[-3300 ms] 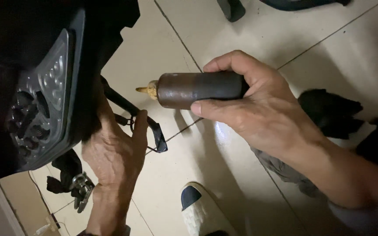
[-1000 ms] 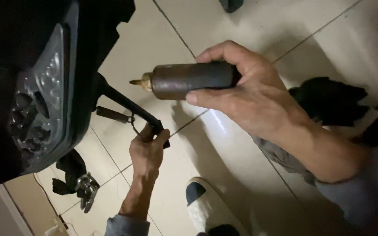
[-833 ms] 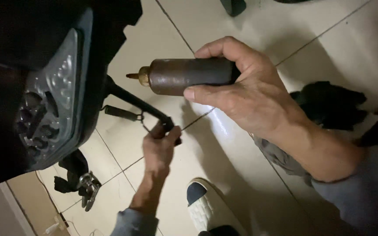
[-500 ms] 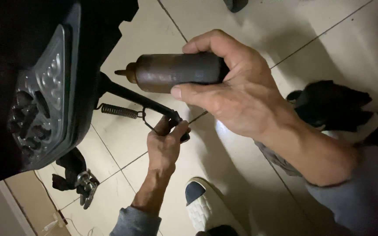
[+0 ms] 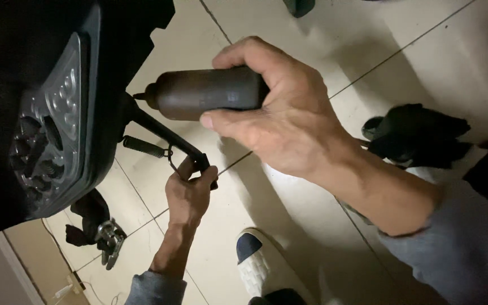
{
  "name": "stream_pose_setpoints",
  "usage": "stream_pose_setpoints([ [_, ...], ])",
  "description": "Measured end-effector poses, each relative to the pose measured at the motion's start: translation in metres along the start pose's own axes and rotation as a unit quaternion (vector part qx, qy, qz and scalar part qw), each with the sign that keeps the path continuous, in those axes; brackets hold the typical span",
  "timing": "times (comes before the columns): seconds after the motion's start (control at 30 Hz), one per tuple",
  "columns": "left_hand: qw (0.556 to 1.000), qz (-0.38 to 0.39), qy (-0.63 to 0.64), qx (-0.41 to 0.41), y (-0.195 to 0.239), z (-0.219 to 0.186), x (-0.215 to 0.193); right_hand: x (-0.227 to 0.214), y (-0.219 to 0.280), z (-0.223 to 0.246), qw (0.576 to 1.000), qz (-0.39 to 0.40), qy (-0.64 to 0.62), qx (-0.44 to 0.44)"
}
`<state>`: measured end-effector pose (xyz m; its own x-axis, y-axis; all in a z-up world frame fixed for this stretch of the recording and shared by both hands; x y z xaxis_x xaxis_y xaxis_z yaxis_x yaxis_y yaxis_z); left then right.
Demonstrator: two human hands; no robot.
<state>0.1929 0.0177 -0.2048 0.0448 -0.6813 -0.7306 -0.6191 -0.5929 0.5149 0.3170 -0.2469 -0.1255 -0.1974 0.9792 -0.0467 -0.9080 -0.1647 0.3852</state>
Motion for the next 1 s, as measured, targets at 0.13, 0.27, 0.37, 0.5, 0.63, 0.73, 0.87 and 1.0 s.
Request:
stream_pose_setpoints([
  [0.13,0.999,0.004,0.037,-0.005,-0.005,0.008,0.001,0.005,-0.003,0.014,0.998,-0.003,0.007,-0.067],
  [0.27,0.999,0.015,0.033,-0.017,0.003,0.000,0.003,0.008,-0.006,0.019,0.994,0.011,-0.009,-0.109],
  [0.37,0.998,0.008,0.056,0.015,-0.003,0.003,0.002,0.008,-0.007,0.024,0.989,0.002,-0.010,-0.148],
  [0.5,0.998,0.021,0.058,-0.005,0.001,0.001,0.003,0.009,-0.010,0.030,0.985,0.005,0.018,-0.173],
  [0.63,0.999,0.021,0.047,-0.016,0.002,0.000,0.001,0.010,-0.011,0.036,0.989,0.021,0.020,-0.147],
  [0.73,0.998,0.019,0.046,0.026,-0.015,0.017,0.004,0.012,-0.011,0.044,0.977,0.007,0.031,-0.209],
  [0.87,0.997,0.020,0.079,0.002,-0.007,0.011,0.004,0.013,-0.018,0.046,0.973,0.000,0.050,-0.224],
  [1.0,0.997,0.010,0.072,-0.008,-0.008,0.013,0.001,0.014,-0.021,0.045,0.975,-0.007,0.053,-0.218],
])
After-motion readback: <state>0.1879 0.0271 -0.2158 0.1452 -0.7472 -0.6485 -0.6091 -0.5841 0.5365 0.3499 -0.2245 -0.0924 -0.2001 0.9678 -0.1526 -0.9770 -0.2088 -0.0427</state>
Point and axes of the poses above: each hand's wrist, its own y-axis away from the middle knuckle, its own x-axis out of the palm, z = x × y, the point moved 10 cm from there along -y, towards the middle knuckle, and after that the axes turned 2 degrees about -y, right-handed, at the moved point
